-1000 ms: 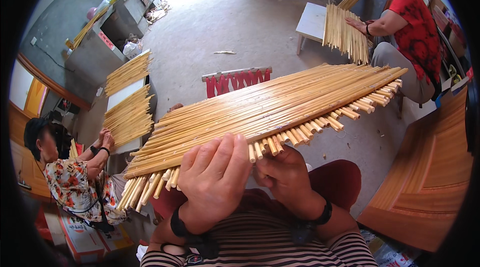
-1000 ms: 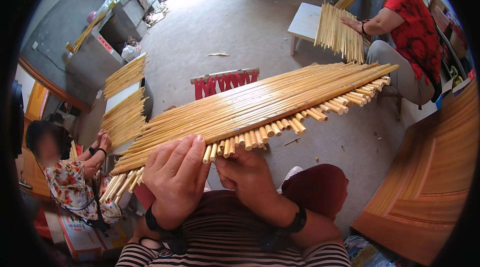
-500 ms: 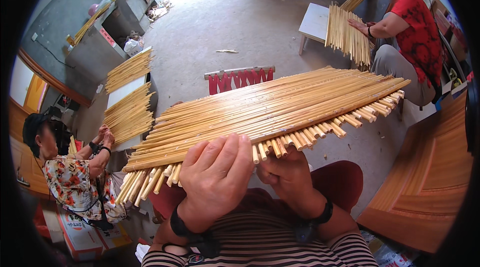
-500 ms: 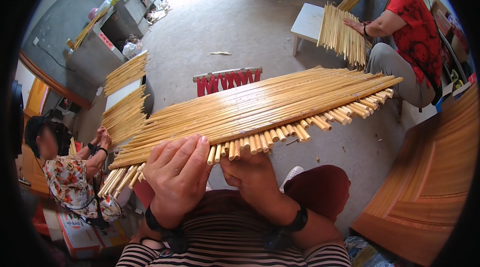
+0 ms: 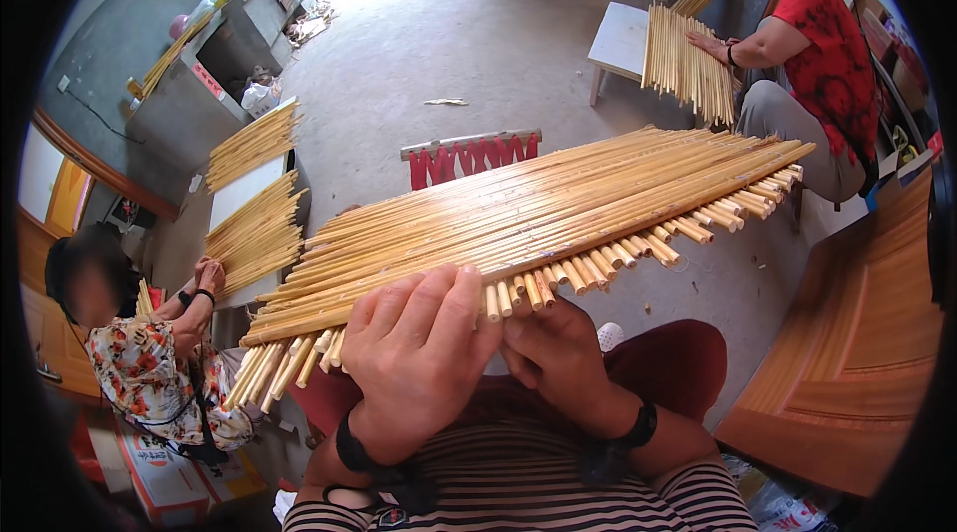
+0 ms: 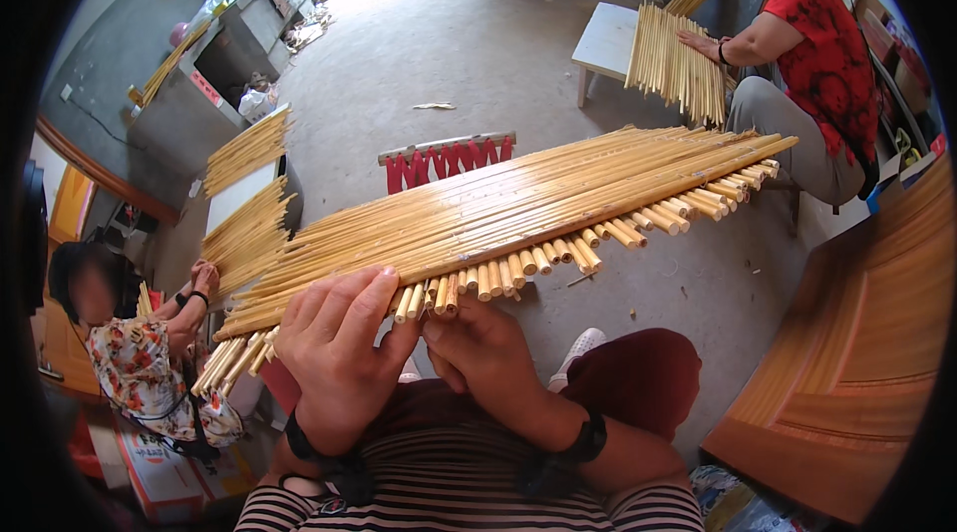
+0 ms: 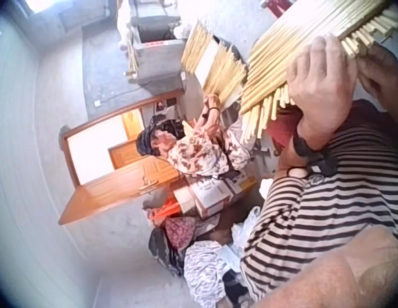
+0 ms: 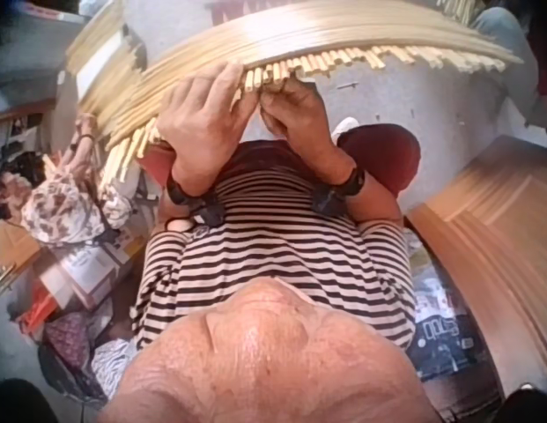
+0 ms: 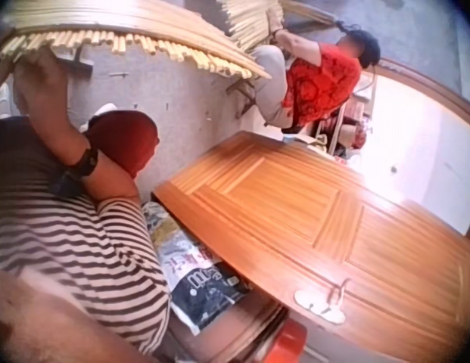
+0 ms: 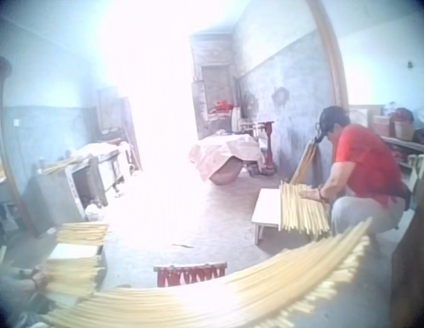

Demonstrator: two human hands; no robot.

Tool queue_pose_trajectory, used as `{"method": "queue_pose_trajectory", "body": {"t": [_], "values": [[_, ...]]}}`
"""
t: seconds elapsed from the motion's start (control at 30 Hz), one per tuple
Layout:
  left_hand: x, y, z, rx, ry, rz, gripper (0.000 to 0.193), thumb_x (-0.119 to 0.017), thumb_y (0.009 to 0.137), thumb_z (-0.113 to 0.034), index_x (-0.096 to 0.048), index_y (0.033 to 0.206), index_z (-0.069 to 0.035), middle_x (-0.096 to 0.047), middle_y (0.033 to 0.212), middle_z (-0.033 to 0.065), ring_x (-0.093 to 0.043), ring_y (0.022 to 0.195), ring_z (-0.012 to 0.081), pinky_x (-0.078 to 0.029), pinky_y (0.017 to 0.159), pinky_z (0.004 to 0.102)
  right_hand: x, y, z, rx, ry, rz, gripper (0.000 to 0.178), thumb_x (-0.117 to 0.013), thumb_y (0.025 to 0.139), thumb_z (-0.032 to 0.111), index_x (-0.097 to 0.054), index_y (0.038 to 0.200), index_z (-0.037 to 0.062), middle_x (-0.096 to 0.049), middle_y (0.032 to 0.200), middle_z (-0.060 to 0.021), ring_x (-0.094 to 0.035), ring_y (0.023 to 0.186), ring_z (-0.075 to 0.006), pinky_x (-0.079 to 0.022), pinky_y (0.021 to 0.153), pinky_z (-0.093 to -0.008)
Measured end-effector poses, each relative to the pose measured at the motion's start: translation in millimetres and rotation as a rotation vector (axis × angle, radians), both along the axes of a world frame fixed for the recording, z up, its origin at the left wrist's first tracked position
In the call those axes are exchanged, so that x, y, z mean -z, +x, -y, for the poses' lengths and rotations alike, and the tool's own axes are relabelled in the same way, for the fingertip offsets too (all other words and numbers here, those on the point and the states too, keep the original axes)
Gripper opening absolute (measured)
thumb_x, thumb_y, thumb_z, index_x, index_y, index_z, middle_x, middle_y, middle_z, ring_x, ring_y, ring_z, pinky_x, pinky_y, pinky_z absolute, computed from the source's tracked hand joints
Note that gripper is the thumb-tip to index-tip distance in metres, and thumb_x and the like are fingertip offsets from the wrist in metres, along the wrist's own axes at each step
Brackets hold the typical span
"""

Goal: The recorder is weaving together bamboo slats with string to create a mat.

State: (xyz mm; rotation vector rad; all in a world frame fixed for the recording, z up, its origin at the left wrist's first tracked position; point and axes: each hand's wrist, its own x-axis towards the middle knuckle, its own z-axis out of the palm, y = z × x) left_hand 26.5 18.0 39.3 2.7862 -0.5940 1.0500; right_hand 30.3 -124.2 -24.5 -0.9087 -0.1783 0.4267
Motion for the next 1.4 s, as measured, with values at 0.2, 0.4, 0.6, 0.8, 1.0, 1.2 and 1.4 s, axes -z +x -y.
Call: {"method": "queue_pose_trajectory", "body": {"t": [0.2,0.4,0.6,0.8,1.0,1.2,1.4], "values": [[1,-3,2,0.002,-0.016,-0.045,0.034,-0.072,0.065,-0.012,-0.064,0.097,-0.006,-0.066,0.093,0.0073,-0.063,0.081,0.0229,-0.048,0.073,0.0349,6,-4,6,-0.031,-0.021,-0.078,0.011,-0.05,0.093,0.011,-0.054,0.098,0.0029,-0.047,0.063,0.002,-0.038,0.048,-0.003,-0.029,0.043,-0.0181],[3,-7,8,0.005,0.007,-0.056,0.036,-0.073,0.067,-0.016,-0.063,0.1,-0.005,-0.065,0.093,0.0082,-0.063,0.081,0.0231,-0.047,0.071,0.0345,7,-10,13,-0.041,-0.001,-0.102,0.01,-0.051,0.092,0.01,-0.054,0.098,0.0029,-0.046,0.064,0.0028,-0.037,0.05,-0.0028,-0.028,0.045,-0.0183],[8,-9,12,0.018,0.085,-0.017,0.026,-0.066,0.076,-0.019,-0.063,0.096,-0.002,-0.064,0.087,0.0076,-0.063,0.079,0.0195,-0.047,0.069,0.0309,15,-16,13,0.036,0.049,-0.086,0.012,-0.051,0.091,0.003,-0.056,0.101,0.0048,-0.051,0.069,-0.0006,-0.04,0.052,-0.0057,-0.031,0.046,-0.02],[8,-10,14,0.016,0.085,-0.011,0.027,-0.065,0.076,-0.02,-0.063,0.095,-0.001,-0.064,0.087,0.0082,-0.063,0.079,0.0198,-0.047,0.069,0.0306,17,-17,14,0.084,0.125,-0.088,0.016,-0.051,0.089,-0.002,-0.057,0.101,0.0066,-0.053,0.071,-0.0012,-0.041,0.053,-0.0062,-0.032,0.047,-0.0198],[6,-10,14,0.004,0.058,-0.006,0.024,-0.064,0.076,-0.019,-0.064,0.093,-0.001,-0.064,0.086,0.008,-0.063,0.079,0.0195,-0.047,0.069,0.0303,11,-15,14,0.076,0.061,-0.085,0.012,-0.052,0.088,-0.001,-0.058,0.098,0.0029,-0.052,0.069,-0.0008,-0.042,0.053,-0.0062,-0.032,0.048,-0.0204],[10,-12,13,0.024,0.073,0.021,0.024,-0.063,0.076,-0.02,-0.064,0.092,-0.002,-0.064,0.085,0.0073,-0.063,0.078,0.0186,-0.046,0.069,0.0299,8,-11,13,0.114,-0.24,0.017,0.008,-0.049,0.087,-0.004,-0.056,0.087,-0.0005,-0.05,0.069,0.0,-0.043,0.056,-0.0046,-0.033,0.047,-0.02],[11,-13,12,0.024,0.053,0.004,0.022,-0.063,0.077,-0.019,-0.064,0.092,-0.003,-0.064,0.086,0.0068,-0.063,0.078,0.0183,-0.046,0.07,0.0294,6,-7,7,0.187,-0.253,0.034,0.009,-0.052,0.086,0.006,-0.053,0.077,0.0037,-0.047,0.057,0.0009,-0.038,0.048,-0.005,-0.027,0.043,-0.0214]]}}
